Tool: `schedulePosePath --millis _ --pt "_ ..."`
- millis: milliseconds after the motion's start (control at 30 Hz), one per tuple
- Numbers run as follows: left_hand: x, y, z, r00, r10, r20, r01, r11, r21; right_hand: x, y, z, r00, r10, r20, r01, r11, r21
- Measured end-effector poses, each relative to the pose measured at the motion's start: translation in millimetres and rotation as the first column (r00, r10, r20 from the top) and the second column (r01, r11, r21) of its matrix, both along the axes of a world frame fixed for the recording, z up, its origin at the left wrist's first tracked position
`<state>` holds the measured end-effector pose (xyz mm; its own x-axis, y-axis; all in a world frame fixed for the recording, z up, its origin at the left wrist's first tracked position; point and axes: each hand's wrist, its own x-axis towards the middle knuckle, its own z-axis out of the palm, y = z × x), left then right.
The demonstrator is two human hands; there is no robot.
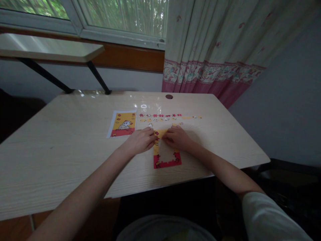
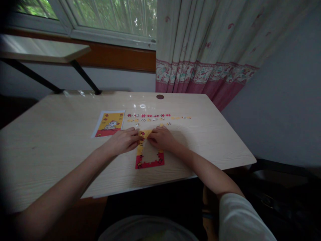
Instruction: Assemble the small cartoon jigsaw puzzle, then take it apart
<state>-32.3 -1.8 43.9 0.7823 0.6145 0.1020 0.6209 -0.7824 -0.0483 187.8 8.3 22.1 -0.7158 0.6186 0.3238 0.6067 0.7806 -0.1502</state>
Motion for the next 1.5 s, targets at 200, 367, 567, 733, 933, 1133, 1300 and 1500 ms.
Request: schedulePosePath --millis 200,367,567,733,933,1133,1300,1500 --pt "-9 6 -5.6 0.996 0.023 0.083 -0.016 0.996 -0.083 2 -1 -1.2 0.999 -0.001 0.044 -0.001 0.999 0.047" --pt "-16 12 -9.9 0.987 0.028 0.156 -0.003 0.988 -0.154 1 -9 -3.5 0.998 0.028 0.055 -0.032 0.997 0.073" --pt "-14 10 -6.9 0.989 0.048 0.138 -0.027 0.988 -0.152 -4 -15 -4.8 0.994 0.07 0.083 -0.077 0.993 0.091" --pt "-12 7 -5.2 0.993 0.056 0.101 -0.047 0.994 -0.094 -5 -14 -5.5 0.996 0.048 0.079 -0.054 0.995 0.078" --pt "-9 3 -2.0 0.997 0.053 0.063 -0.051 0.998 -0.045 -6 -13 -4.8 0.993 0.044 0.107 -0.049 0.998 0.046" --pt "-10 3 -3.2 0.996 0.06 0.063 -0.057 0.997 -0.043 -3 -11 -1.3 0.987 0.09 0.132 -0.095 0.995 0.032" --pt "-14 7 -8.2 0.995 0.048 0.092 -0.04 0.995 -0.089 0 -9 -0.3 0.982 0.109 0.154 -0.111 0.994 0.001" --pt "-18 9 -6.8 0.991 0.055 0.119 -0.037 0.989 -0.144 3 -7 2.9 0.972 0.157 0.172 -0.154 0.988 -0.034"
